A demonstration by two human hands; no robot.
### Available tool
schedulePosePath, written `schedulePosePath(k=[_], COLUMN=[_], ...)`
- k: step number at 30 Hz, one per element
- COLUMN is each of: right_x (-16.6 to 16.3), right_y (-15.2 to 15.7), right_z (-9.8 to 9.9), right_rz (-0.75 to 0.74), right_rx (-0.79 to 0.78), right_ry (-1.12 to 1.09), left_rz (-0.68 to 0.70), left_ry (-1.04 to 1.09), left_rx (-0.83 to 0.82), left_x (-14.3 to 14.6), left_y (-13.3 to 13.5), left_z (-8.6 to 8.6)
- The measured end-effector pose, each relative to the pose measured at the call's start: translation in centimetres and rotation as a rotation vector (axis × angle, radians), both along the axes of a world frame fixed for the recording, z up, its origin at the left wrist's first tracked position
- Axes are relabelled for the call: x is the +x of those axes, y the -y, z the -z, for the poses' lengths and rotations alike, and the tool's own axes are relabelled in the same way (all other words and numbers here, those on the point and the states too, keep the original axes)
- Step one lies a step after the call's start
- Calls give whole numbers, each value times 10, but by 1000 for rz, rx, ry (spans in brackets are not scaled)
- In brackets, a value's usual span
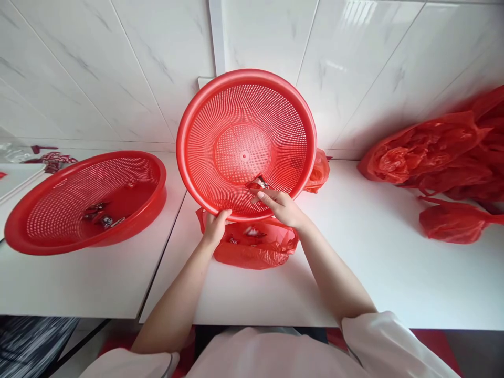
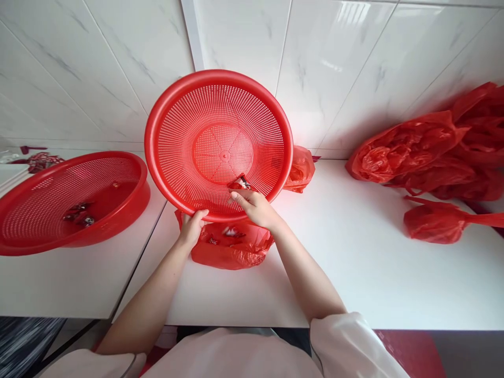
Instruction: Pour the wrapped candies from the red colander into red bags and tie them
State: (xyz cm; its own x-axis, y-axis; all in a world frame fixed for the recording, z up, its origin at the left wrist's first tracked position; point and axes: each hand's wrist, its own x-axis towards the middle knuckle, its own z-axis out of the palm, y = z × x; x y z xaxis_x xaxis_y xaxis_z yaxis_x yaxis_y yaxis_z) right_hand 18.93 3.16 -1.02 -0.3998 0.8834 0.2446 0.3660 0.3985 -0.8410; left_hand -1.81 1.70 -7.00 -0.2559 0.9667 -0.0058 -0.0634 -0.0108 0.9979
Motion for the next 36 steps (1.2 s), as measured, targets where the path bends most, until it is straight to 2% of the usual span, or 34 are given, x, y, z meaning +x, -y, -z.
schedulePosePath(k=[4, 6, 8, 11, 13, 17, 19, 22, 25, 28, 33, 34, 36], right_x=[0, 2, 4, 6, 7, 8, 10, 12, 11, 9, 6, 6, 5], right_y=[-6, -7, -7, -4, -1, 1, 0, -1, -1, 2, 10, 10, 7], right_z=[15, 22, 24, 18, 11, 1, 0, 0, 1, 0, -8, -9, -6], right_rz=[106, 72, -26, -158, -158, -71, -139, -195, -146, -115, -306, -278, -122], right_rx=[209, 221, 213, 202, 157, -117, -253, -351, -407, -382, -334, -286, -102], right_ry=[384, 549, 622, 535, 386, 44, -140, -290, -317, -255, -121, -105, 0], left_rz=[70, 64, 46, 41, 53, 69, 77, 102, 74, 55, 67, 71, 82], left_ry=[135, 152, 177, 224, 245, 282, 299, 296, 289, 276, 220, 215, 213], left_rx=[-34, -27, -1, 39, 39, 35, 37, 47, 41, 25, 28, 29, 17], left_x=[0, 0, 0, -2, -3, -4, -4, -4, -3, -2, -1, -1, -1], left_y=[1, 1, -1, -4, -6, -8, -8, -7, -7, -6, -5, -5, -4], left_z=[1, 2, 3, 5, 6, 5, 4, 4, 4, 4, 4, 4, 4])
